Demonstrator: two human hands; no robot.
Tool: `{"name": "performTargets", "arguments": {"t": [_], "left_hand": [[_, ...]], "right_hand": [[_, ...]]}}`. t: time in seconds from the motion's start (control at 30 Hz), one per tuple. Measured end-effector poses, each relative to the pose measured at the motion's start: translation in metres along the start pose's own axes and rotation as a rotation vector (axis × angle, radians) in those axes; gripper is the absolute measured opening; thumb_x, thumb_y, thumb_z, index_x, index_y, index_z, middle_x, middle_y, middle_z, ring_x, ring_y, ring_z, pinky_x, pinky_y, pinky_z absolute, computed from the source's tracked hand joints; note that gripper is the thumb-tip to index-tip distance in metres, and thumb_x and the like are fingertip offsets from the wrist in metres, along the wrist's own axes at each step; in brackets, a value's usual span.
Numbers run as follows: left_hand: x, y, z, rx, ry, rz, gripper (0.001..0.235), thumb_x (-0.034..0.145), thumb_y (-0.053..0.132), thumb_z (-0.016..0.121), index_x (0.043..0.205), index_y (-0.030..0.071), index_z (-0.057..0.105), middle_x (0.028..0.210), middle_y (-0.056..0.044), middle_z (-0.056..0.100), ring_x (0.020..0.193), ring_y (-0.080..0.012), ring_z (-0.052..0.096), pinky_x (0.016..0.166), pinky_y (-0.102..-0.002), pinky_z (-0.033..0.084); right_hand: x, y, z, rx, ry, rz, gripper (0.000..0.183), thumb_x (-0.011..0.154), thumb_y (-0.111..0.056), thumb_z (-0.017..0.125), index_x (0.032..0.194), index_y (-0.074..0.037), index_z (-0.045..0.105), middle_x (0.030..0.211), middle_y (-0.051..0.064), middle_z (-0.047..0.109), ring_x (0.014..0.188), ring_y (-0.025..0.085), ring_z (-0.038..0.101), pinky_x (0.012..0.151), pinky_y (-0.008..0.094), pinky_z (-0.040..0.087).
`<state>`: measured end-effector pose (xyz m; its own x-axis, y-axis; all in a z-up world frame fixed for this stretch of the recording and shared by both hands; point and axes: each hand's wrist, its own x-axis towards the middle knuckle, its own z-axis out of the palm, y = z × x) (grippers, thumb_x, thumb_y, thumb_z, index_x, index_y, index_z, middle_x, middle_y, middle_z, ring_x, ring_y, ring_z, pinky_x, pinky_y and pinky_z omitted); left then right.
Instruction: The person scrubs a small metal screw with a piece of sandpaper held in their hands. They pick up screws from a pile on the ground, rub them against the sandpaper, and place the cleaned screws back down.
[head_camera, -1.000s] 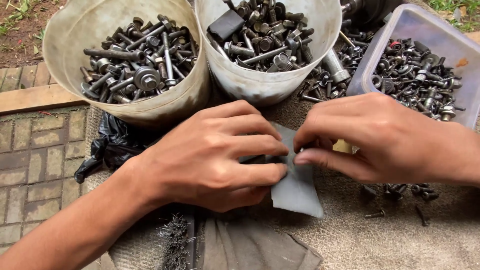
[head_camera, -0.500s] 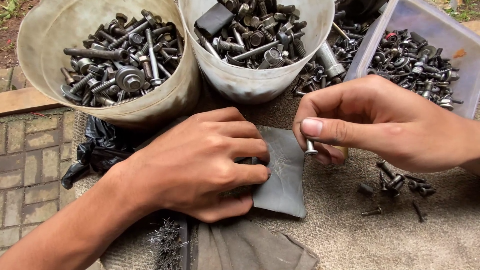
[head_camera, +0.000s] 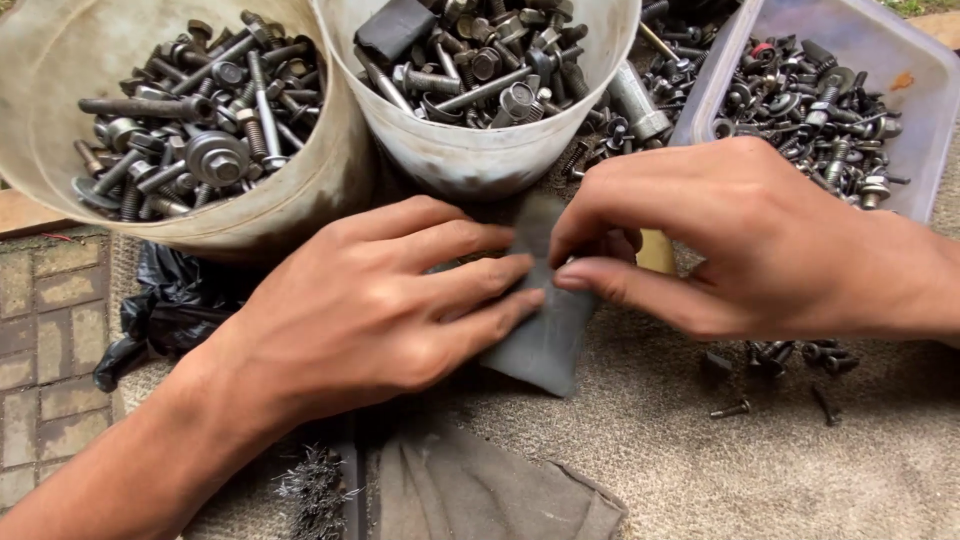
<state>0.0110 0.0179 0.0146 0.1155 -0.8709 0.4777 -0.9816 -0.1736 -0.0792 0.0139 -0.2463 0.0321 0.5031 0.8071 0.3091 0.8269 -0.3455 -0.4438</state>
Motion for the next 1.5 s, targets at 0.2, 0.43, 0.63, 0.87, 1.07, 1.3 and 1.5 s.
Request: {"name": "performTargets", "arguments": {"t": [0.2,0.43,0.63,0.87,1.07,1.3,1.5], "left_hand": [[-0.003,0.000,0.006,-0.137,-0.158,-0.087,0.043,0.093,0.044,0.069,0.107,0.004,0.075,0.109,-0.011,0.075,0.106,-0.0348,0.068,0.088,-0.047,0.052],[-0.002,0.002,0.008,-0.044,-0.110,-0.049,0.043,0.101,0.048,0.072,0.104,0.006,0.075,0.089,-0.005,0.068,0.088,-0.0303,0.063,0.080,-0.043,0.051],[-0.002,0.001,0.005,-0.099,-0.141,-0.005,0.044,0.105,0.047,0.066,0.096,0.005,0.071,0.082,-0.006,0.061,0.082,-0.0308,0.060,0.074,-0.044,0.049],[0.005,-0.001,0.000,-0.279,-0.108,-0.082,0.034,0.101,0.033,0.067,0.090,0.002,0.074,0.084,-0.008,0.067,0.081,-0.0328,0.062,0.072,-0.044,0.049],[0.006,-0.002,0.001,-0.323,-0.104,-0.111,0.021,0.098,0.020,0.068,0.088,0.003,0.075,0.087,-0.008,0.071,0.082,-0.0321,0.064,0.069,-0.043,0.050],[0.007,-0.002,0.000,-0.332,-0.109,-0.121,0.020,0.097,0.019,0.067,0.088,0.003,0.075,0.087,-0.008,0.072,0.083,-0.0330,0.064,0.072,-0.044,0.051],[0.009,-0.001,0.001,-0.335,-0.081,-0.133,0.020,0.095,0.018,0.068,0.083,0.004,0.077,0.088,-0.008,0.073,0.080,-0.0310,0.064,0.071,-0.042,0.052]], "right_hand": [[-0.004,0.013,0.016,-0.044,-0.203,-0.050,0.019,0.102,-0.025,0.060,0.100,-0.006,0.059,0.082,0.010,0.061,0.071,0.032,0.061,0.063,0.044,0.051],[-0.007,0.008,0.020,-0.275,-0.192,-0.053,0.022,0.106,-0.024,0.060,0.092,-0.007,0.054,0.083,0.009,0.058,0.074,0.031,0.058,0.068,0.045,0.050],[-0.009,0.000,0.026,0.044,-0.291,-0.104,0.031,0.109,-0.026,0.048,0.087,-0.005,0.051,0.078,0.011,0.058,0.066,0.035,0.054,0.059,0.048,0.047],[-0.010,-0.003,0.023,-0.097,-0.283,-0.120,0.027,0.109,-0.020,0.049,0.086,-0.006,0.049,0.078,0.012,0.058,0.067,0.034,0.053,0.059,0.049,0.046],[-0.011,0.008,0.024,-0.283,-0.198,-0.076,0.022,0.105,-0.012,0.051,0.085,-0.006,0.048,0.073,0.010,0.057,0.065,0.032,0.053,0.059,0.050,0.047],[-0.009,0.014,0.024,-0.251,-0.202,-0.073,0.027,0.108,-0.019,0.051,0.085,-0.006,0.048,0.073,0.010,0.058,0.064,0.034,0.055,0.057,0.051,0.046],[-0.013,-0.011,0.026,0.044,-0.399,-0.106,0.030,0.110,-0.025,0.048,0.086,-0.008,0.048,0.078,0.010,0.063,0.067,0.032,0.056,0.053,0.048,0.047]]}}
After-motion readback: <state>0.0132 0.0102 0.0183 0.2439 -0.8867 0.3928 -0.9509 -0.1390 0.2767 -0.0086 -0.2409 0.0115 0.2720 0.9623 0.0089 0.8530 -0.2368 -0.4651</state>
